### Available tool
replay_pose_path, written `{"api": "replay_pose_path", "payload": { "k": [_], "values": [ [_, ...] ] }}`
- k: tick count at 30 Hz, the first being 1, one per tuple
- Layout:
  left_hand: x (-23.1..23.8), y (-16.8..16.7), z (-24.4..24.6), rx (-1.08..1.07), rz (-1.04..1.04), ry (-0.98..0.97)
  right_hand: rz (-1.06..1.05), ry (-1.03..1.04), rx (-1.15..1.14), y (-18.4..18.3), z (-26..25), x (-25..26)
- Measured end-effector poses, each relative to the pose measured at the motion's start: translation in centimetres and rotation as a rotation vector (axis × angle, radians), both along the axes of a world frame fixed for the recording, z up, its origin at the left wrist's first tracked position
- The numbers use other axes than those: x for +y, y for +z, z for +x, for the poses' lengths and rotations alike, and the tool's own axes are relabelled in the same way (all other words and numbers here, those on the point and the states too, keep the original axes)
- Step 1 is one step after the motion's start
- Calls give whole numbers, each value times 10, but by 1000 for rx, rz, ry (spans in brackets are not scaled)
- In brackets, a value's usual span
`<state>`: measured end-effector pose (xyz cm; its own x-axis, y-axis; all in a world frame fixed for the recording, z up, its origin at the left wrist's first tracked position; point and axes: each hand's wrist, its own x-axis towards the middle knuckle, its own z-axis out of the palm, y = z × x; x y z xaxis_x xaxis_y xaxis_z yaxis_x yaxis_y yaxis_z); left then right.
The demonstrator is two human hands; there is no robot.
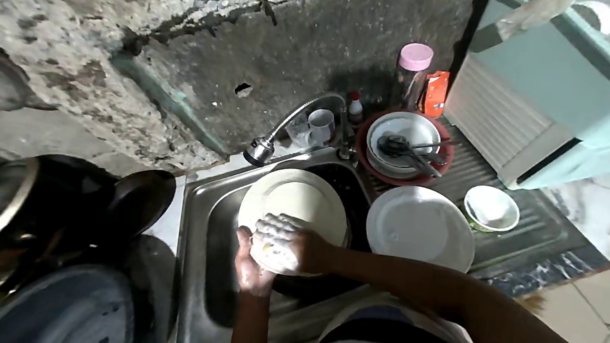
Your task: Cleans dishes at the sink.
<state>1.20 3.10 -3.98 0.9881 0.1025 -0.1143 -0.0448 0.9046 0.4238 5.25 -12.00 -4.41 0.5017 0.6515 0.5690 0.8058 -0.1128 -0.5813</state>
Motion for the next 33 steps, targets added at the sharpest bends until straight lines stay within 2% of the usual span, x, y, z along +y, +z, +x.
{"api": "replay_pose_path", "payload": {
  "k": [1,2,4,5,7,9,11,13,16,18,21,23,26,28,30,33],
  "values": [
    [3,-2,-3,-1,34,28,-105,-42,49,1,5,-11],
    [7,-3,-7,-2,68,47,-246,-120,173,16,7,-24],
    [12,-1,-15,8,86,45,-584,-325,582,72,21,-38],
    [11,1,-18,14,80,31,-593,-426,700,75,36,-42],
    [4,2,-22,32,104,0,-357,-589,604,44,58,-48],
    [-7,5,-23,39,166,-69,-272,-600,528,46,62,-40],
    [-19,10,-21,63,206,-151,-137,-556,337,48,50,-18],
    [-30,11,-19,88,220,-168,-133,-415,177,46,29,6],
    [-31,3,-12,106,167,0,-134,-196,-17,14,3,31],
    [-21,0,-7,62,147,32,-68,-76,-75,4,-9,19],
    [-5,-4,-4,145,105,73,-64,82,-296,-20,2,-7],
    [3,-6,-6,143,144,143,-160,104,-235,-22,13,-27],
    [12,-8,-7,154,236,212,-203,-124,60,-28,32,-53],
    [17,-13,-13,120,255,158,-195,-350,135,-26,50,-58],
    [17,-16,-20,199,328,105,-147,-485,217,-20,72,-53],
    [14,-20,-31,316,480,-8,-138,-670,418,16,92,-49]
  ]
}}
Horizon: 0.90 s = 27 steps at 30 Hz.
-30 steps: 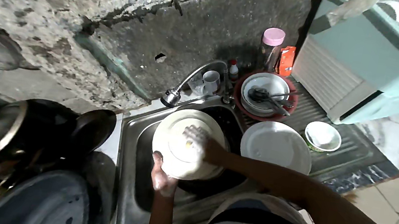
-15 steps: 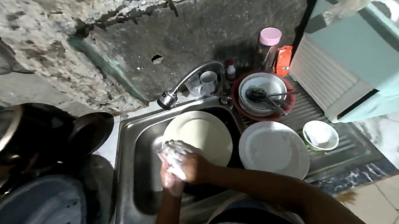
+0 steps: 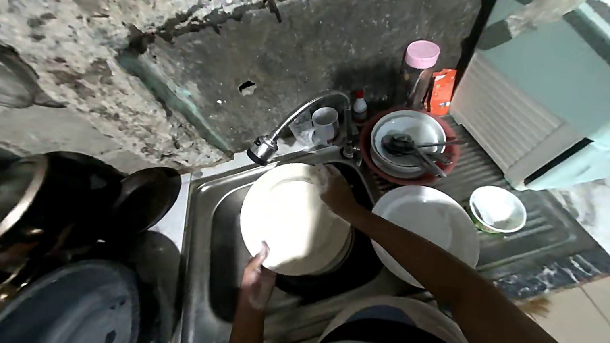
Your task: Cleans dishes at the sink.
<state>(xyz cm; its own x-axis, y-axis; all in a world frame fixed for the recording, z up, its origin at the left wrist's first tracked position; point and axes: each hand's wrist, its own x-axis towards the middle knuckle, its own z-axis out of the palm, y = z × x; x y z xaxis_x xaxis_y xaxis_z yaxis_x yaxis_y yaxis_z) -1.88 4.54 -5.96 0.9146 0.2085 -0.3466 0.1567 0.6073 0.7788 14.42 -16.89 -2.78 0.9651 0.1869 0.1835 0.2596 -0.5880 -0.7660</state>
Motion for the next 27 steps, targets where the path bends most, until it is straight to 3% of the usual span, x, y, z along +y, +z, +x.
{"api": "replay_pose_path", "payload": {
  "k": [3,5,8,11,14,16,18,23,27],
  "values": [
    [3,-3,-6,50,88,-193,-68,-47,240,45,1,-5],
    [-4,8,-3,107,168,-282,-120,-8,226,57,0,-2],
    [-17,30,6,138,247,-278,-91,81,-16,60,-11,16],
    [-21,38,19,45,313,-260,-27,309,-395,29,-21,40],
    [-31,43,21,-14,464,-188,-136,616,-554,15,-46,58],
    [-30,45,20,-36,565,-176,-150,686,-608,13,-44,62],
    [-24,47,18,-21,597,-171,-99,595,-507,19,-30,53],
    [-10,51,1,-44,328,-20,150,-37,49,55,-4,18],
    [-2,43,-4,-45,312,-196,21,-9,75,70,-5,11]
  ]
}}
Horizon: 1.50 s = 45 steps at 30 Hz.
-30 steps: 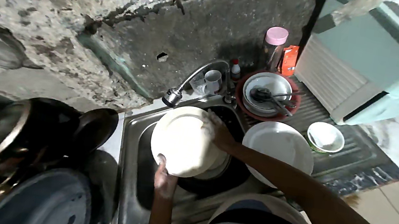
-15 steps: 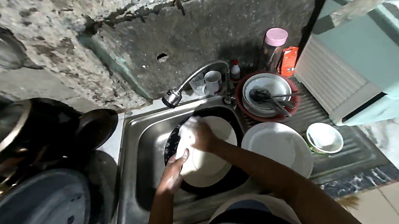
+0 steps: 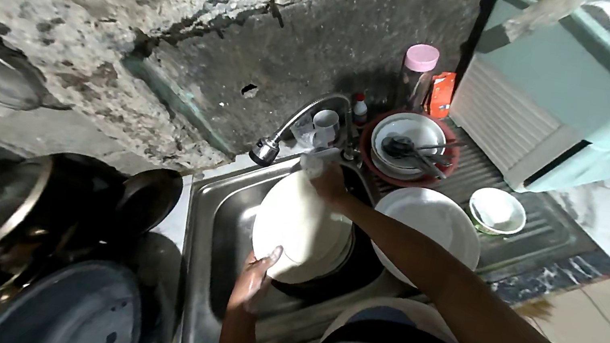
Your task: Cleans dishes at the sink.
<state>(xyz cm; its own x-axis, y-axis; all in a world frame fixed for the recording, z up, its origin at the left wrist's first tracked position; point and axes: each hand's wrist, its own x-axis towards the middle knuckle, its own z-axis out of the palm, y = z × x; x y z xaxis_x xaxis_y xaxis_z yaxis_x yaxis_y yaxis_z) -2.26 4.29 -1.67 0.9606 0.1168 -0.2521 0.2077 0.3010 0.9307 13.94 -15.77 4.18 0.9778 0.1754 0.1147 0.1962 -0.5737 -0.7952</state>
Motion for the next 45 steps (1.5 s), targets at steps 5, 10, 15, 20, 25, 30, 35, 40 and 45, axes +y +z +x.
{"api": "replay_pose_path", "payload": {
  "k": [5,10,15,20,25,30,35,40,45],
  "values": [
    [-19,12,14,39,280,-133,-48,555,-638,-33,-45,45],
    [-23,13,19,7,259,52,-22,502,-596,-23,-32,49],
    [-3,13,4,-61,42,105,195,-86,-243,-15,6,12],
    [-10,23,8,28,107,-29,-28,73,-222,1,-17,8],
    [-25,29,20,33,300,-73,-24,591,-788,-29,-35,48],
    [-12,21,12,-46,171,53,79,151,-417,-16,-9,18],
    [-12,15,5,-14,73,36,36,14,-128,12,-15,-2],
    [-32,28,13,39,279,-69,-76,584,-758,-20,-41,41],
    [-24,21,15,-9,192,29,-35,390,-632,-16,-20,22]
  ]
}}
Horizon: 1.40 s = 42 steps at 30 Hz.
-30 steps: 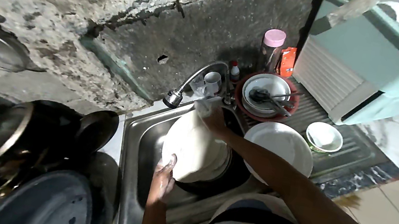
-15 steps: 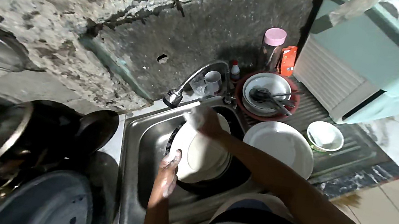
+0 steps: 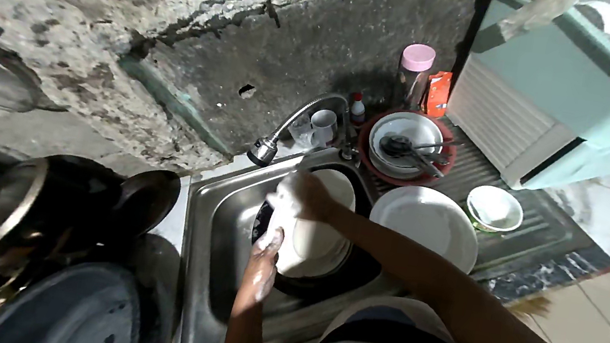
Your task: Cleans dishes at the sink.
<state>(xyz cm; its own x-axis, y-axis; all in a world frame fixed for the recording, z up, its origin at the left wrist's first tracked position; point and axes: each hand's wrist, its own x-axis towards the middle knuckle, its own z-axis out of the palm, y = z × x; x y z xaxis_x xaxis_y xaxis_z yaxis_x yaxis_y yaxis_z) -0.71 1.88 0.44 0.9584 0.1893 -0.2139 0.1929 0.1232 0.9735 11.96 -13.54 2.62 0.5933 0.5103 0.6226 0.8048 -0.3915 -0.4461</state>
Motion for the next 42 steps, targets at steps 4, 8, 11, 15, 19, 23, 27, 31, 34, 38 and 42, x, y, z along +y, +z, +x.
{"api": "replay_pose_path", "payload": {
  "k": [4,8,11,15,19,23,27,31,34,38,42],
  "values": [
    [11,-11,-11,-65,-188,62,182,-373,401,11,16,-30],
    [5,-10,-11,21,-178,-48,-7,-224,357,25,-2,-29],
    [-2,-7,-4,21,-23,-140,-94,132,-92,-1,-17,4],
    [-7,-10,1,21,60,-13,-151,265,-123,-8,-14,19],
    [8,-13,-4,42,-99,122,8,-109,261,0,22,-11],
    [15,-25,-4,18,-364,336,-2,-360,598,-25,26,-40],
    [14,-39,9,-52,-534,476,107,-406,582,-45,-14,-35],
    [7,-38,19,-64,-553,529,-89,-188,370,-59,-55,-17],
    [-3,-37,21,-69,-597,444,-174,152,210,-62,-59,3],
    [-10,-31,15,-35,-539,378,-162,125,163,-54,-26,16],
    [-8,-25,1,-40,-569,352,-62,-262,321,-34,26,-6]
  ]
}}
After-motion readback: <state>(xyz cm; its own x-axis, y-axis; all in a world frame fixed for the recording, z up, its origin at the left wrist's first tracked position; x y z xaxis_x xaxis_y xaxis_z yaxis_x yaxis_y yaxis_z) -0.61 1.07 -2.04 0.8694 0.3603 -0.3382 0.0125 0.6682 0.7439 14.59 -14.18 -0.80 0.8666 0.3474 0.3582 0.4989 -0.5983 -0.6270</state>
